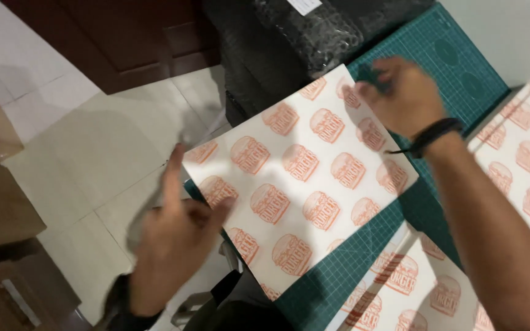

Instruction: Folding and stacking printed burger wrappers on a cutting mat at a workstation.

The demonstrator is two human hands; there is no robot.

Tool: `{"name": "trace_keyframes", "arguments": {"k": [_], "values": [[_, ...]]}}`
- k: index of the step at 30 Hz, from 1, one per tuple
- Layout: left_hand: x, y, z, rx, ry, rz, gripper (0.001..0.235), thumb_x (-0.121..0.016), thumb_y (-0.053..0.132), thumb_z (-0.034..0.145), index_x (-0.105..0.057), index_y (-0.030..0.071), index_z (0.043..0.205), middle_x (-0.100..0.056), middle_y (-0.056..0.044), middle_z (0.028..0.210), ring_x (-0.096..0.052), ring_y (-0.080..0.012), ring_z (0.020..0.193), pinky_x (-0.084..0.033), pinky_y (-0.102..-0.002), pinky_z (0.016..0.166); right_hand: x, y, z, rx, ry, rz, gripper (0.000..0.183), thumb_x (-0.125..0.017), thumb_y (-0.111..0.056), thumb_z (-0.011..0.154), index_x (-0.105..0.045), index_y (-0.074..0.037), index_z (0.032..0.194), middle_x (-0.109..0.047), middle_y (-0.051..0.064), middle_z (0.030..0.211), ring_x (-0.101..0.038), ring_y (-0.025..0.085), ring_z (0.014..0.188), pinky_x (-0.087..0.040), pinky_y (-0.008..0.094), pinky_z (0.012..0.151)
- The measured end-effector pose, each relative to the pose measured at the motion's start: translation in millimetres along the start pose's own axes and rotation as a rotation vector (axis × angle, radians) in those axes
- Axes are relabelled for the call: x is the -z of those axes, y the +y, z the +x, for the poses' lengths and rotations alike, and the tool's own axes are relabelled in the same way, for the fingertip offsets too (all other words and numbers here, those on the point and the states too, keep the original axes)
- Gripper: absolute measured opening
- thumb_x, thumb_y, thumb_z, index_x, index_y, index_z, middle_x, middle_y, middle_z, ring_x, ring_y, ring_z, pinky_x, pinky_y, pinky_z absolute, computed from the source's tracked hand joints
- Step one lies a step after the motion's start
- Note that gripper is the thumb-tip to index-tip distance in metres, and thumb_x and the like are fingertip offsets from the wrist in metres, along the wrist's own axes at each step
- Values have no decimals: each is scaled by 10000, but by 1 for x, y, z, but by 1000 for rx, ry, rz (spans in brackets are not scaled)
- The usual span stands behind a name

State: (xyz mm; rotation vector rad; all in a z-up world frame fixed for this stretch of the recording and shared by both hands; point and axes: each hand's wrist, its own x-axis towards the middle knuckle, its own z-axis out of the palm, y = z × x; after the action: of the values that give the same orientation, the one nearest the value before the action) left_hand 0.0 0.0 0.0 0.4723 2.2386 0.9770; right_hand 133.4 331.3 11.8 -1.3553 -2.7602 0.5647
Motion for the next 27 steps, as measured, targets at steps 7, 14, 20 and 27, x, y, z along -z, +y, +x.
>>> {"name": "trace_keyframes", "arguments": {"k": [7, 14, 20, 27], "values": [[23, -9, -24, -136, 273, 219, 714, -715, 406, 848, -536, 254, 1522, -711, 53, 650, -677, -169, 587, -493, -333, 840, 61, 62, -139, -72, 219, 272, 400, -653, -213, 1046, -637, -16, 1394, -722, 100, 1090, -665, 180, 983, -504, 323, 800], [-41, 15, -54, -1013, 347, 303, 296, -782, 238, 1004, -752, 49, 1230, -709, 21, 771, -615, -135, 623, -529, -324, 737, 2, 259, -346, -249, 573, 250, 157, -712, -40, 1160, -684, 63, 1276, -692, 197, 1241, -683, 273, 1148, -556, 350, 985], [-142, 91, -93, -1605, -342, 303, 290, -528, 302, 1017, -708, 134, 1169, -715, -19, 910, -688, -229, 762, -535, -378, 678, -48, 281, -463, -400, 866, 105, 87, -729, -42, 1219, -752, 41, 1206, -730, 157, 1126, -646, 205, 1001, -492, 336, 924], [-302, 119, -123, -1892, -705, 122, 113, -587, 102, 1019, -641, 22, 1077, -594, -138, 944, -606, -334, 837, -504, -470, 734, -45, 245, -456, -322, 793, 134, 183, -702, -108, 1012, -748, -12, 1160, -727, 148, 1113, -691, 267, 1018, -521, 362, 957]]}}
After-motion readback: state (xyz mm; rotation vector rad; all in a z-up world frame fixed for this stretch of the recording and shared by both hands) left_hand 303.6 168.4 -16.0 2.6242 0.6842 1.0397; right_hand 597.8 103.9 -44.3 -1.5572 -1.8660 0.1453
